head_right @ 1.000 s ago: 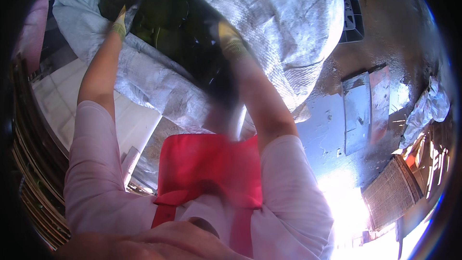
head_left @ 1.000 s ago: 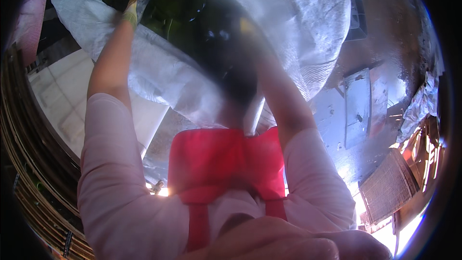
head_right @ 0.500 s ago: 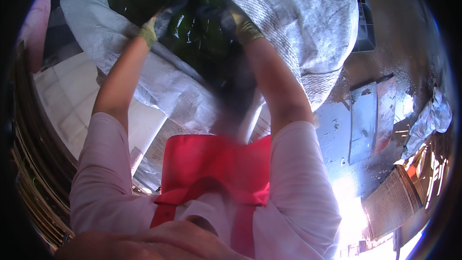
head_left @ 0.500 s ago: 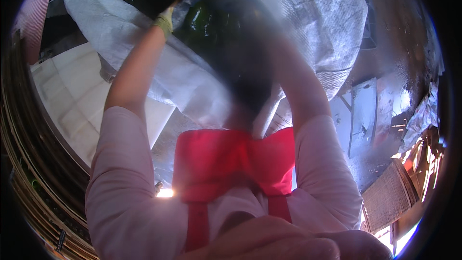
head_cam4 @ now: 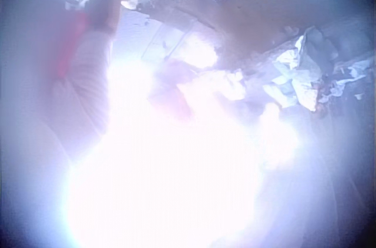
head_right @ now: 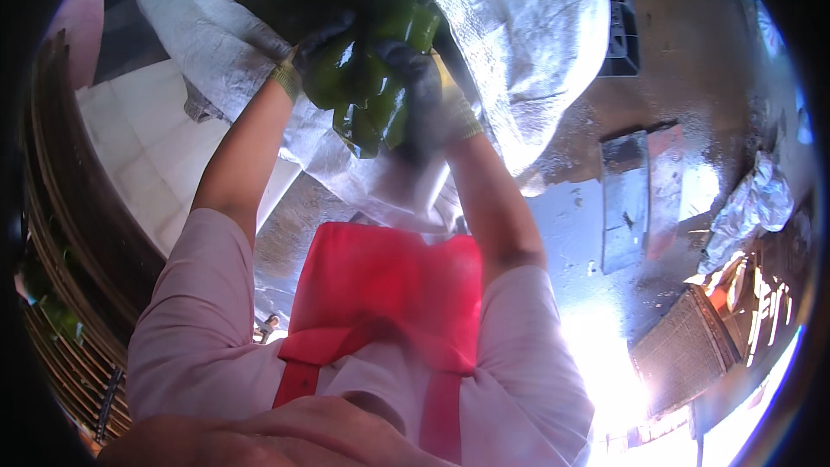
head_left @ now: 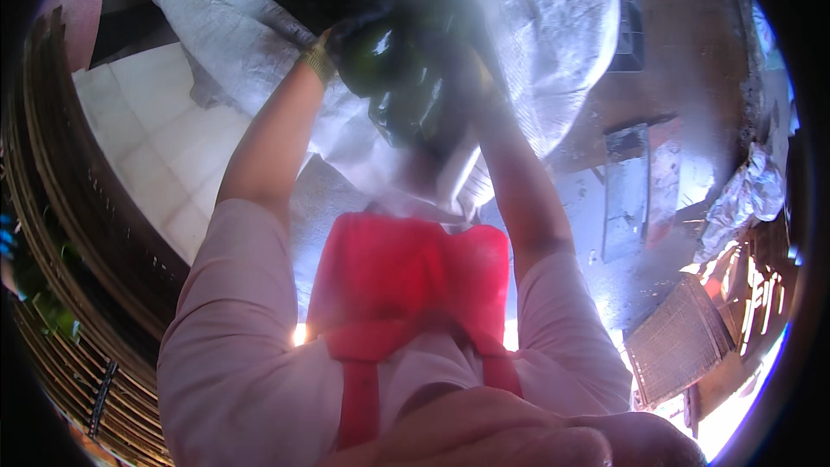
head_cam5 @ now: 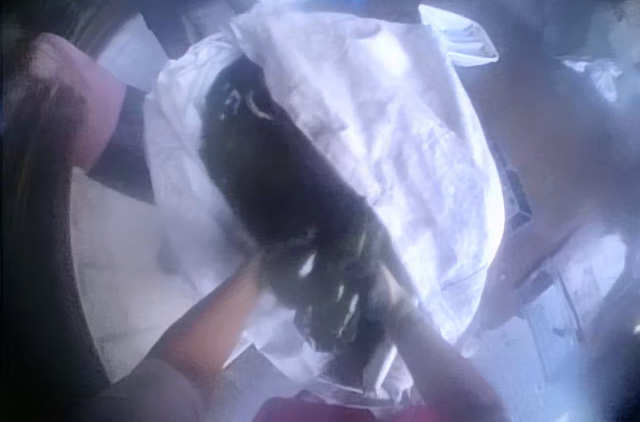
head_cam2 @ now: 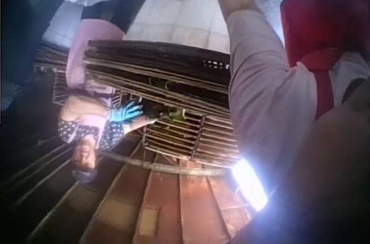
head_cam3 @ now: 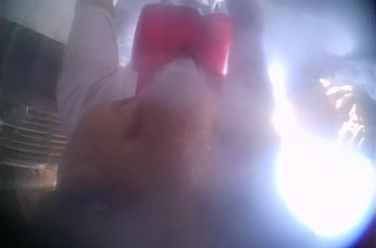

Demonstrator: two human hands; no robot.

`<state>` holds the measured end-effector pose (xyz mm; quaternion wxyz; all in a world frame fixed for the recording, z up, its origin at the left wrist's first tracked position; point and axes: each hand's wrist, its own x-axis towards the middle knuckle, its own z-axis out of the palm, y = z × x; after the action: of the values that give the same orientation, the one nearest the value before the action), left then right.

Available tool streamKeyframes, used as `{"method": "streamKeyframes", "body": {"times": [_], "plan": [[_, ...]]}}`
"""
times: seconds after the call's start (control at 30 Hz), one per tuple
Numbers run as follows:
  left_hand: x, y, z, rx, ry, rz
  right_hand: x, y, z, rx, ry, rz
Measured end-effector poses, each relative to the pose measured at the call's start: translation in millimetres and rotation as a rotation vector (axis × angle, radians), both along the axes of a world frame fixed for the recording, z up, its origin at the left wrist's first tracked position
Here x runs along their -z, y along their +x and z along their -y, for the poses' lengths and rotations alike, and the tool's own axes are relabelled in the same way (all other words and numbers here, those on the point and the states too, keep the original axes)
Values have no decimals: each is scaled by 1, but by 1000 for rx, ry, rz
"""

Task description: The person cleans large green leaves by hand on a woven mat, stacking them to the side and then transferring a bundle into a large white bag.

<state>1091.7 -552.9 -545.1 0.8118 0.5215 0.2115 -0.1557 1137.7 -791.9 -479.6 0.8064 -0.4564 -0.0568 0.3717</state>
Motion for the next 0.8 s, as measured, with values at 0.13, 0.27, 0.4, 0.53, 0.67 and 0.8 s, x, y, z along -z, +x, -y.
{"method": "streamKeyframes", "body": {"times": [0.13, 0.27, 0.4, 0.53, 0.67, 0.8], "plan": [[-83, -1, 32, -67, 75, 38, -82, 4, 45, -129, -353, 650], [-191, -3, 53, -178, 160, 131, -129, 6, 60, -174, -44, 361], [-317, -21, 56, -351, 245, 268, -259, 26, 39, -369, -166, 669], [-439, -54, 22, -536, 347, 417, -359, 35, -12, -569, 29, 744], [-534, -157, -66, -797, 477, 479, -469, -25, -111, -686, 400, 456], [-594, -282, -174, -981, 502, 485, -522, -116, -231, -622, 702, -35]]}}
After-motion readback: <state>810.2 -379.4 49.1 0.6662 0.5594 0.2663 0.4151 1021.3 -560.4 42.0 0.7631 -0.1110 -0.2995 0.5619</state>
